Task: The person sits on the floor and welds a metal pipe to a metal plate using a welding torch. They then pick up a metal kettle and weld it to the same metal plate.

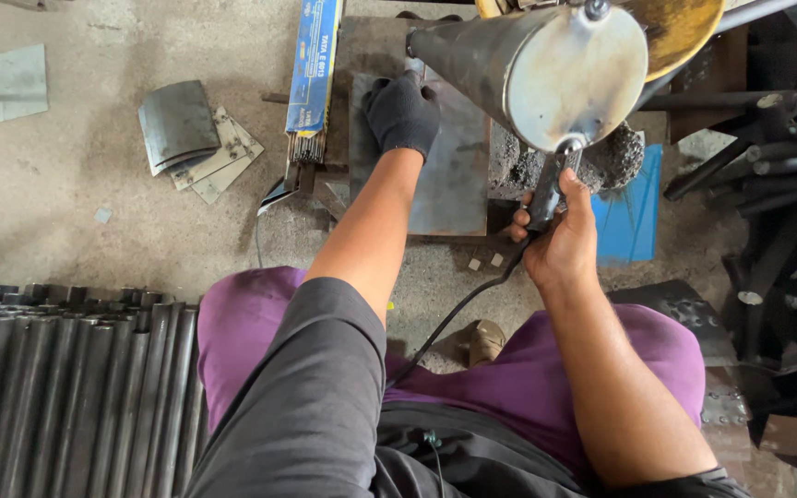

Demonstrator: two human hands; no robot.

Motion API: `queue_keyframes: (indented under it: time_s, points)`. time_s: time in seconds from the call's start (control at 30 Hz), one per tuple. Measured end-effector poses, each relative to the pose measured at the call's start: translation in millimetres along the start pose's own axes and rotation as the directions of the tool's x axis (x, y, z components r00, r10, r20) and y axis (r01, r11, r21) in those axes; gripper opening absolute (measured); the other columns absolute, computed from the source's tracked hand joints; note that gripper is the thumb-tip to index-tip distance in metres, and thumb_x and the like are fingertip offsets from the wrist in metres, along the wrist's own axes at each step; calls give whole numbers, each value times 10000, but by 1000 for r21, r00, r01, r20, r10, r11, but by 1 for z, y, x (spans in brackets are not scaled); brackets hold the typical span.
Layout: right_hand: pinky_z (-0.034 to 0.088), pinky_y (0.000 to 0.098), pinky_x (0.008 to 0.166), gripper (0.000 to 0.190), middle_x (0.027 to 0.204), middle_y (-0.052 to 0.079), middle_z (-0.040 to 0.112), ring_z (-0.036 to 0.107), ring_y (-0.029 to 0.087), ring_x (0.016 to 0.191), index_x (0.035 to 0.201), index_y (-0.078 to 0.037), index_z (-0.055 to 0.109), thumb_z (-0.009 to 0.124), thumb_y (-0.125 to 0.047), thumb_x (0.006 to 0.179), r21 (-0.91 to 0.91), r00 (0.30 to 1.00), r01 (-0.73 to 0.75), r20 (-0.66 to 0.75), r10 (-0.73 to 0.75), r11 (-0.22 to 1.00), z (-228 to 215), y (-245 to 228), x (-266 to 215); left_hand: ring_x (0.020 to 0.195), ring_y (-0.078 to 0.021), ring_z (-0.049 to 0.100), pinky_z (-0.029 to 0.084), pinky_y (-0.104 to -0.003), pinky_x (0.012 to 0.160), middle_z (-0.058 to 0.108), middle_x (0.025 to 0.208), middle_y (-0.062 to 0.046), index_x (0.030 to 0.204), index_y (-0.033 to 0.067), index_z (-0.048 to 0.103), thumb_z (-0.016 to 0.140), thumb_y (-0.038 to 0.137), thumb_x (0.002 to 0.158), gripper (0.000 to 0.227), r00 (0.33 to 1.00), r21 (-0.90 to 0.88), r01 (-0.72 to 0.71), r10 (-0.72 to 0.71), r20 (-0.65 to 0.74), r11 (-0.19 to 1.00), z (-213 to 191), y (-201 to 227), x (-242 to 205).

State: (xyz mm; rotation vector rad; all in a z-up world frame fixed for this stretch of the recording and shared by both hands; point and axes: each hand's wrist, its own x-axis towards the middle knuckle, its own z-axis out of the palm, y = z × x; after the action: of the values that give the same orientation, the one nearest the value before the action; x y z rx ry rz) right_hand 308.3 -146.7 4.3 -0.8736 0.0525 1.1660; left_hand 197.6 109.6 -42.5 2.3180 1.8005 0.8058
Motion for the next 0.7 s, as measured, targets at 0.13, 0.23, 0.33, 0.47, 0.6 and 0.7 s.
queue_keyframes:
  time_s: [0.13, 0.23, 0.33, 0.47, 0.6, 0.7]
  points:
    - [435, 346, 567, 317, 845, 78, 621, 570, 209, 676, 1031, -130, 593, 625, -442, 985, -6, 1000, -6, -10, 6, 1000, -1, 1, 2, 943, -355, 657, 476, -508, 839, 734, 854, -137, 852, 133, 727, 678, 339, 823, 213, 1000, -1, 15, -15, 25, 1000, -1, 0, 0]
    - [432, 345, 566, 322, 846, 72, 619, 566, 205, 674, 1024, -136, 585, 627, -452, 980, -31, 1000, 3, -3, -3, 1000, -2, 3, 3, 942, -359, 651, 467, -513, 838, 734, 842, -135, 855, 138, 730, 680, 341, 803, 216, 1000, 24, 8, -9, 30, 1000, -1, 0, 0]
    - [430, 347, 560, 312, 841, 68, 619, 563, 205, 666, 1023, -148, 585, 632, -450, 962, -29, 1000, -1, -7, 1, 1000, -3, 5, 5, 942, -363, 650, 461, -510, 843, 733, 853, -138, 875, 144, 735, 682, 338, 791, 217, 1000, 46, 9, -9, 18, 999, 0, 0, 2]
    - [428, 345, 564, 323, 845, 66, 620, 562, 203, 670, 1025, -139, 592, 636, -454, 969, -33, 1000, -18, -10, 17, 999, -4, 7, 5, 945, -366, 649, 454, -509, 840, 738, 841, -137, 874, 152, 752, 689, 328, 761, 219, 999, 50, -21, 23, -36, 999, -1, -1, 0]
    - [428, 343, 568, 320, 850, 67, 616, 560, 201, 671, 1029, -140, 587, 637, -450, 966, -45, 1000, -14, -1, 14, 999, -4, 8, 3, 958, -361, 646, 452, -496, 864, 739, 867, -143, 884, 148, 757, 681, 330, 781, 223, 1000, 24, -8, 8, -8, 1000, -3, 1, 0]
    - [434, 342, 570, 320, 856, 67, 613, 564, 199, 672, 1035, -139, 584, 636, -446, 960, -52, 1000, -20, -10, 19, 998, -3, 8, 3, 961, -356, 645, 452, -494, 871, 737, 857, -145, 882, 139, 753, 674, 330, 796, 224, 1000, 39, 2, -3, 10, 999, -4, 2, 0]
